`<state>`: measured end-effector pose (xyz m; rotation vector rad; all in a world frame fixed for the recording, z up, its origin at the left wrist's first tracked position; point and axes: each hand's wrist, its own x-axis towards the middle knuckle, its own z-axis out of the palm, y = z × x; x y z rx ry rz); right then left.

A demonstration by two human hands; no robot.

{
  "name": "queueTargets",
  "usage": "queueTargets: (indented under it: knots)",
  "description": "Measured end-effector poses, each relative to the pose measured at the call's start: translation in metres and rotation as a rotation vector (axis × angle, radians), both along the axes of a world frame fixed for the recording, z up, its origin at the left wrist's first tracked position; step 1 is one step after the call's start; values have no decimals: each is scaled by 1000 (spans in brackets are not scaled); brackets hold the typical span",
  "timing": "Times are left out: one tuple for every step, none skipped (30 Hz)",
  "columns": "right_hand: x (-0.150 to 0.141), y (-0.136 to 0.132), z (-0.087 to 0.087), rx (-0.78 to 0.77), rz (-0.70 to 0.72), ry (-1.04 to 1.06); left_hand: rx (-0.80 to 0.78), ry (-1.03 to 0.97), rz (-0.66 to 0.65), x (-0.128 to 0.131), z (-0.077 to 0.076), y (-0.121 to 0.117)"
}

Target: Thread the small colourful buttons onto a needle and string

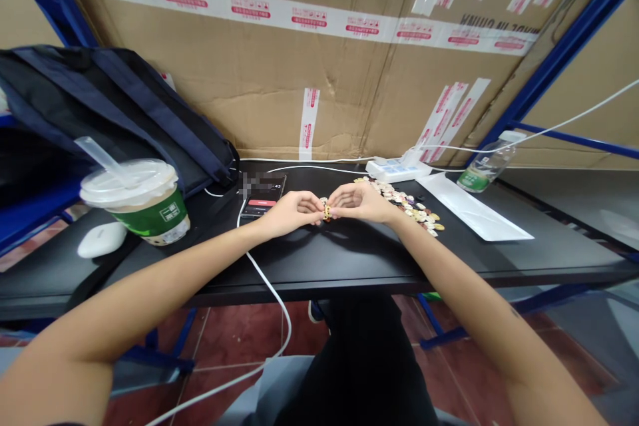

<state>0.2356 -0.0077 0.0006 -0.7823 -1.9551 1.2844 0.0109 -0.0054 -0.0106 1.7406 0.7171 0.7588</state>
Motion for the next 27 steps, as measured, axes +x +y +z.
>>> queueTargets:
  knots:
    - [0,0,0,2,2,-6,1,-5,0,0,0,0]
    - [0,0,1,3,5,-14,2,-13,1,0,0,0]
    - [0,0,1,3,8,-23,1,-20,2,0,1,0]
    - [1,0,1,3,11,-31,-2,-25,4,0,1,-1]
    - [1,0,1,1,15,-38,-6,-30,9,1,2,-1]
    - [1,0,0,-1,20,-44,-10,-35,18,1,3,-2]
    - [2,1,0,-4,24,-49,-13,-39,32,1,3,-2]
    - [2,1,0,-7,28,-54,-14,-43,46,1,4,-3]
    - [2,1,0,-11,33,-59,-12,-47,60,1,5,-3]
    - [2,1,-1,-15,38,-63,-9,-50,70,1,6,-4]
    - [2,1,-1,-15,41,-64,-9,-48,73,1,6,-4]
    - [2,1,-1,-14,41,-60,-11,-42,70,0,6,-4]
    - [2,1,-1,-12,37,-53,-15,-33,62,0,6,-4]
    - [2,1,-1,-10,33,-44,-20,-25,53,0,6,-3]
    - [1,1,-1,-10,30,-38,-25,-18,44,0,5,-3]
    - [1,1,-1,-10,27,-34,-27,-13,37,0,4,-2]
    - [1,1,-1,-11,26,-34,-25,-12,33,0,4,-2]
    - [1,1,-1,-9,23,-35,-19,-12,31,0,4,-2]
    - [1,1,-1,-5,22,-34,-11,-13,27,0,3,-1]
    - [1,1,-1,-1,21,-33,-1,-13,23,0,4,-1]
    - [1,1,-1,1,20,-29,7,-13,19,0,4,-1]
    - [1,1,-1,0,20,-24,10,-13,16,0,4,-1]
    - [1,1,-2,-1,22,-19,10,-14,13,0,4,-1]
    - [1,1,-2,-4,24,-17,9,-16,11,-1,5,-1]
    - [1,1,-2,-8,26,-15,9,-16,9,-1,5,-1]
    - [1,1,-2,-10,27,-16,12,-14,6,-1,5,-1]
    - [1,1,-1,-12,27,-17,17,-10,1,-1,5,-1]
